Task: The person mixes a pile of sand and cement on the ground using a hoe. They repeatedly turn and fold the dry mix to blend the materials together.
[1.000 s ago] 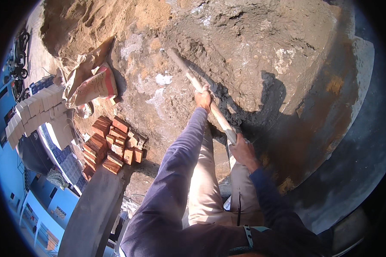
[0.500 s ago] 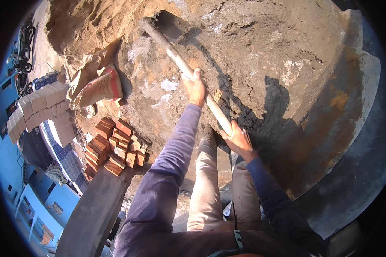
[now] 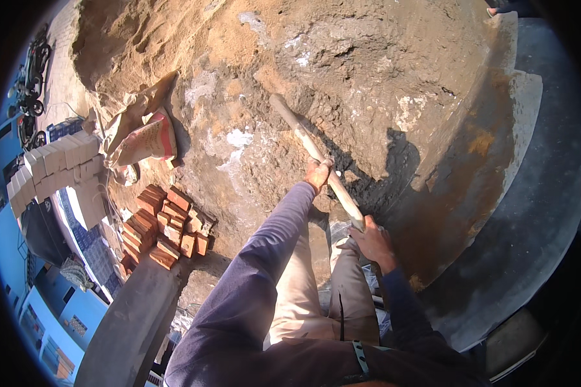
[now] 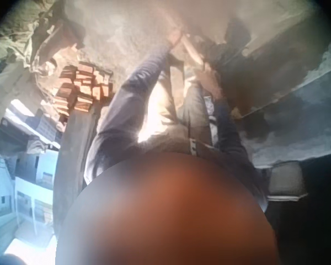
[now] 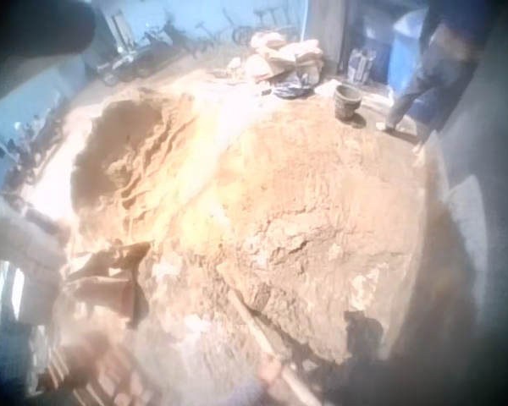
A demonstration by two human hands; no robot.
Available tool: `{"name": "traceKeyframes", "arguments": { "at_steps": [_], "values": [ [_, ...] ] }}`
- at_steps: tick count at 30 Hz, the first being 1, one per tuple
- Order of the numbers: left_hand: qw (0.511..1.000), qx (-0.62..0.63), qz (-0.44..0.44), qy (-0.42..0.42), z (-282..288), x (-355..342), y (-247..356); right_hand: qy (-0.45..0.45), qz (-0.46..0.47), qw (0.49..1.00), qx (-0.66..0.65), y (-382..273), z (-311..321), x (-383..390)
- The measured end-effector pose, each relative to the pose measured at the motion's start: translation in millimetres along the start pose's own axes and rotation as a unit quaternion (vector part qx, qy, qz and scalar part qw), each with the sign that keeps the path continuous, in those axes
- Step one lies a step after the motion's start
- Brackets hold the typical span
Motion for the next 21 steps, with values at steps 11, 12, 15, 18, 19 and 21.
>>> {"name": "traceKeyframes", "arguments": {
  "at_steps": [11,12,15,18,19,21],
  "values": [
    [0.947,0.278,0.138,-0.079,-8,149,-77,-0.002,0.032,0.999,-0.004,161,-93,139],
    [0.962,0.257,0.073,-0.053,16,128,-45,-0.075,-0.023,0.994,-0.08,110,-86,108],
    [0.971,0.153,-0.169,0.075,92,41,79,-0.166,0.102,0.943,-0.271,-37,-90,-20],
    [0.933,-0.087,-0.283,0.204,180,-74,176,-0.237,0.256,0.853,-0.388,-203,-99,-160],
    [0.871,-0.219,-0.33,0.29,218,-106,202,-0.345,0.207,0.779,-0.481,-262,-77,-178],
    [0.871,-0.33,-0.24,0.272,273,-158,235,-0.375,0.238,0.669,-0.595,-330,-86,-222]
  ]
}}
Point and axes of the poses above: each hand's wrist, its own x-axis away from the middle knuckle, its own z-axis out of the back of the hand, y = z × x, the point moved 1 cm from there along -x, towards the middle knuckle, and after that the axes turned 7 degrees about x, right-handed, at the moved point
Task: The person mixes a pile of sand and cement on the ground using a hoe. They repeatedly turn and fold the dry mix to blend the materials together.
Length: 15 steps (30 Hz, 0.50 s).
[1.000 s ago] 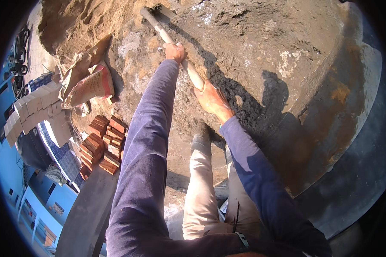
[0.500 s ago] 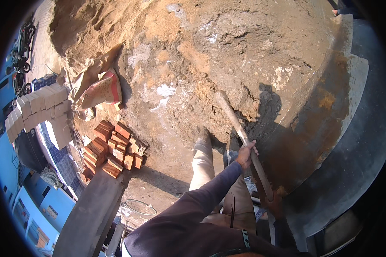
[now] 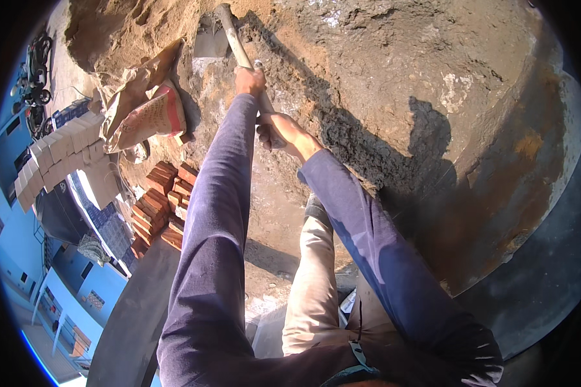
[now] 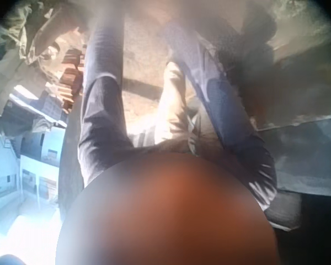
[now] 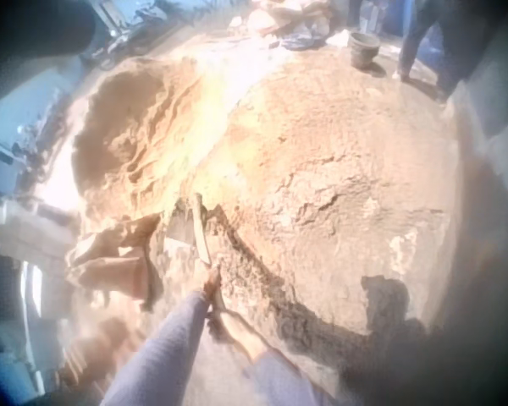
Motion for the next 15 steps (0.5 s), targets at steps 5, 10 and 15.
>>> {"name": "traceKeyframes", "arguments": {
  "at_steps": [5,10,15],
  "values": [
    [0.967,-0.037,0.041,-0.25,-59,94,-53,0.089,-0.079,0.985,-0.123,67,30,112],
    [0.912,0.159,0.109,-0.363,-119,291,-14,0.212,-0.136,0.966,-0.057,81,16,276],
    [0.795,0.388,0.282,-0.372,-148,430,48,0.285,-0.178,0.939,-0.075,12,-24,459]
  ]
}}
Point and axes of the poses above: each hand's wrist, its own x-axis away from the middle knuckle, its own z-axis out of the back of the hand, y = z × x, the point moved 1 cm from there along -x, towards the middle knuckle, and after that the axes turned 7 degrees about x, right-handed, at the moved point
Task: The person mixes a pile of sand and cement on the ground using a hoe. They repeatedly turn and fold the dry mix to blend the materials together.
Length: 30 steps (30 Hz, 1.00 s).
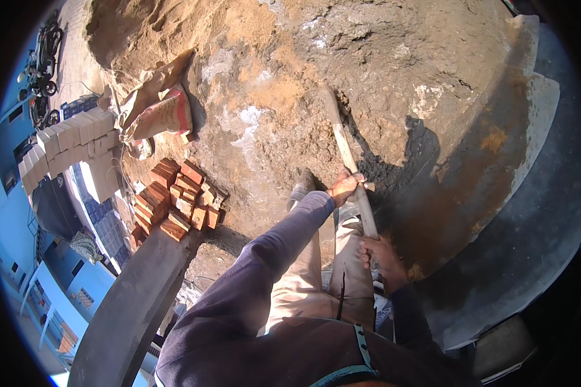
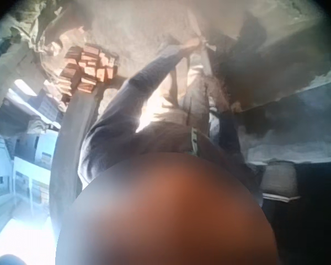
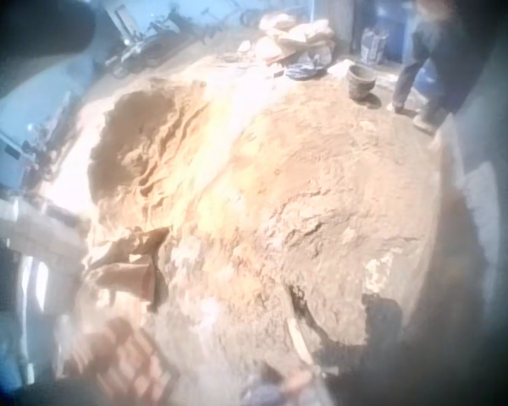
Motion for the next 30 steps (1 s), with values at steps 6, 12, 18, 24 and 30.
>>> {"name": "traceKeyframes", "arguments": {
  "at_steps": [6,12,18,24,30],
  "values": [
    [0.956,0.281,0.085,-0.011,-111,23,-60,0.221,0.089,0.846,0.477,125,159,114],
    [0.947,0.242,-0.16,0.141,31,29,62,0.082,0.045,0.856,0.508,33,60,-21],
    [0.872,-0.055,-0.26,0.411,262,-8,192,-0.181,0.102,0.901,0.382,-42,-190,-282],
    [0.945,-0.067,-0.134,0.29,292,-11,107,-0.147,-0.04,0.969,0.194,8,-184,-284],
    [0.983,0.002,-0.053,0.177,120,14,31,-0.047,-0.04,0.984,0.165,-1,-83,-127]
  ]
}}
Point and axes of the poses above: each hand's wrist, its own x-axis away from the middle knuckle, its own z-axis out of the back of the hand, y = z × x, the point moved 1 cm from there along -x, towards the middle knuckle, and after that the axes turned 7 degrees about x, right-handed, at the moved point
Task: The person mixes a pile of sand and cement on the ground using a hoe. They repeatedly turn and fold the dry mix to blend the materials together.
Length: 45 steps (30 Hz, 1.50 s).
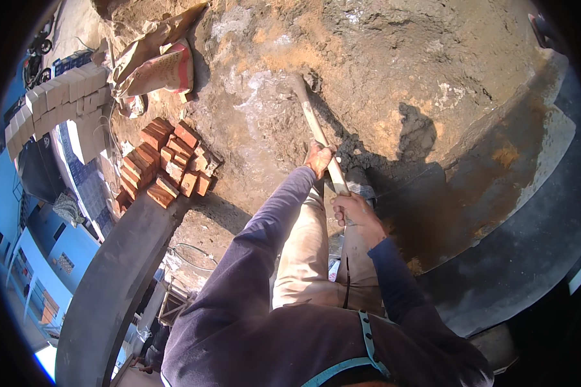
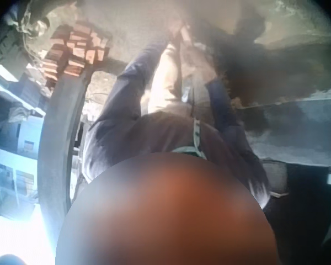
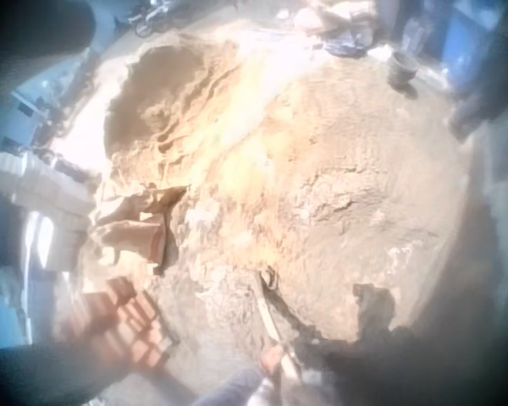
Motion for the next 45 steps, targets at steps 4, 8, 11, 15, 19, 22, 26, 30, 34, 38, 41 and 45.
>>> {"name": "traceKeyframes", "arguments": {
  "at_steps": [4,8,11,15,19,22,26,30,34,38,41,45],
  "values": [
    [0.973,0.202,0.009,-0.107,-73,23,-43,0.1,-0.042,0.993,-0.043,31,45,146],
    [0.894,0.387,0.084,-0.211,-160,52,-64,0.257,-0.076,0.933,0.242,95,129,240],
    [0.854,0.437,0.169,-0.224,-185,91,-69,0.357,0.061,0.735,0.574,82,141,278],
    [0.847,0.496,0.096,-0.167,-103,97,-78,0.217,-0.028,0.775,0.593,66,147,241],
    [0.911,0.403,-0.05,0.069,64,48,-57,0.005,0.012,0.853,0.522,61,70,79],
    [0.922,0.285,-0.103,0.241,141,13,-54,-0.102,0.011,0.924,0.369,35,-21,-55],
    [0.954,0.198,-0.058,0.22,177,-34,-47,-0.118,-0.015,0.948,0.296,14,-73,-154],
    [0.98,0.183,0.015,0.082,95,-27,-71,-0.06,-0.069,0.961,0.261,20,0,-105],
    [0.987,0.157,0.022,0.005,-45,10,-74,-0.027,-0.03,0.986,0.161,23,79,19],
    [0.931,0.364,0.008,-0.038,-98,9,-92,0.068,-0.014,0.982,0.174,86,133,149],
    [0.947,0.306,0.096,-0.029,-170,56,-111,0.183,0.075,0.903,0.381,173,207,216],
    [0.913,0.387,0.123,-0.047,-199,139,-90,0.327,0.105,0.82,0.458,168,197,270]
  ]
}}
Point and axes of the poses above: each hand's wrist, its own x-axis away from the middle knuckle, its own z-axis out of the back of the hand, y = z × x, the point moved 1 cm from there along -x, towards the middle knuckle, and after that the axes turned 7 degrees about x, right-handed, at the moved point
